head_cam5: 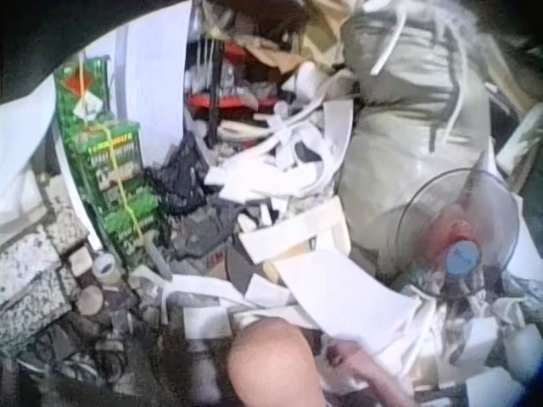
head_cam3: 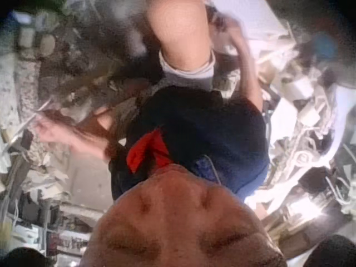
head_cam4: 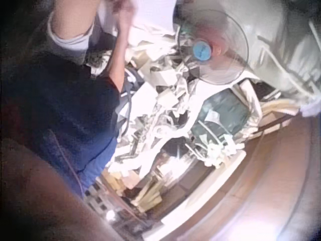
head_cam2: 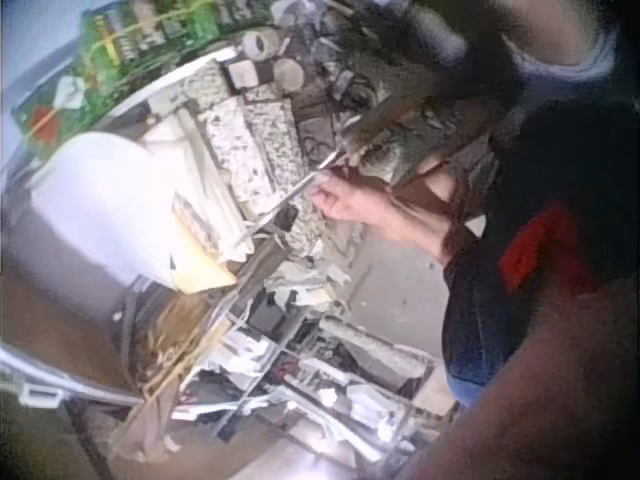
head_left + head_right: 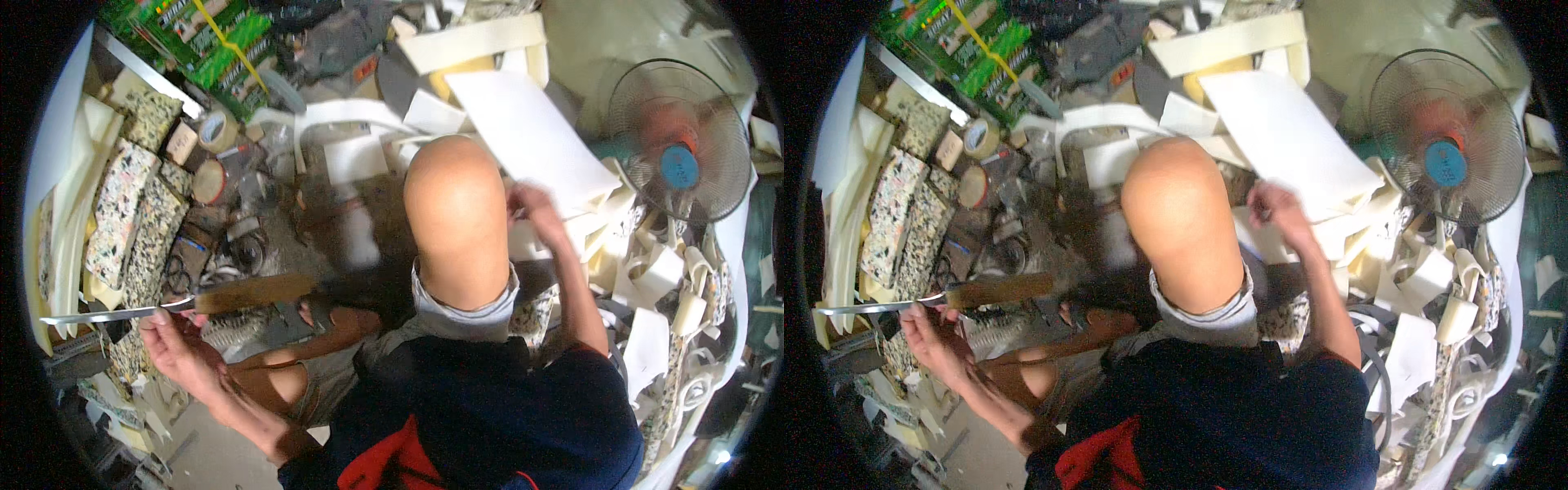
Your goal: The person sits on the floor in a workshop and uses a bench grinder to sharpen a metal rod. They repeatedly press the rod against the spinning grinding wheel, generating sparks, and periodically lift the rod to inspect the edge before continuing.
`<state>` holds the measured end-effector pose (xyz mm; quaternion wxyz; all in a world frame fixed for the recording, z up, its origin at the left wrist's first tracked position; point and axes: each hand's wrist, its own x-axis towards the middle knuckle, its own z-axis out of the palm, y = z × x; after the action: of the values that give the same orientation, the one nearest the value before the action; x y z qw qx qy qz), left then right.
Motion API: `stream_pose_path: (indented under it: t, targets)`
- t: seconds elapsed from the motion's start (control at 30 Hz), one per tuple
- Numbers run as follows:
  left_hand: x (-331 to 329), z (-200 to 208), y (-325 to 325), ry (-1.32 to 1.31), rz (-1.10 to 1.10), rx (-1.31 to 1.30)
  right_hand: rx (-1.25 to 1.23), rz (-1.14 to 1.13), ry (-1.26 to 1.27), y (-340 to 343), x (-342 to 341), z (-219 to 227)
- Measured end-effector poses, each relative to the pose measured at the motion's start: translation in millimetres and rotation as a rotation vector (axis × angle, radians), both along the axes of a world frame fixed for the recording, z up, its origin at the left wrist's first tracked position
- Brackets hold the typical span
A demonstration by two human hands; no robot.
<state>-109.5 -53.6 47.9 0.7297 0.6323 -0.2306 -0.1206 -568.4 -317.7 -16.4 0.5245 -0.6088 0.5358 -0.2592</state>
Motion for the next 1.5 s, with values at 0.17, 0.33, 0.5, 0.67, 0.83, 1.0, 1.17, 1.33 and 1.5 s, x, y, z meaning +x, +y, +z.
stream_pose_path:
  t: [0.17, 0.33, 0.5, 0.67, 0.83, 1.0, 1.17, 1.33, 1.5]
  targets:
    - [44.3, 5.9, -7.7, -0.089, -0.009, 0.193, -0.096, 0.294, 0.36, 11.3, 113.5, -62.5]
    - [92.8, -38.2, -4.2, -0.043, 0.243, 0.344, -0.136, 0.34, 0.537, -17.1, 173.0, -39.6]
    - [165.6, -54.7, 18.8, -0.925, 0.114, 1.426, -0.131, 0.353, 0.656, -55.1, 212.3, -8.9]
    - [147.8, -49.9, -85.4, -1.374, -0.1, 2.366, -0.146, 0.431, 0.699, -103.3, 240.5, -12.8]
    - [109.2, -46.3, -84.0, -0.704, 0.375, 1.551, -0.146, 0.46, 0.693, -142.5, 244.8, -31.3]
    - [33.5, -23.2, -62.8, -0.264, 0.722, 1.109, -0.22, 0.5, 0.699, -154.0, 239.2, -24.4]
    - [-27.5, -12.6, -54.7, 0.0, 1.057, 0.65, -0.354, 0.456, 0.695, -143.1, 209.2, -15.2]
    - [-67.9, -6.6, -50.4, 0.059, 0.728, 0.373, -0.638, 0.399, 0.843, -122.1, 185.2, -13.9]
    - [-77.5, -8.8, -57.3, -0.001, 0.477, 0.269, -0.4, 0.547, 0.337, -168.4, 167.3, -20.8]
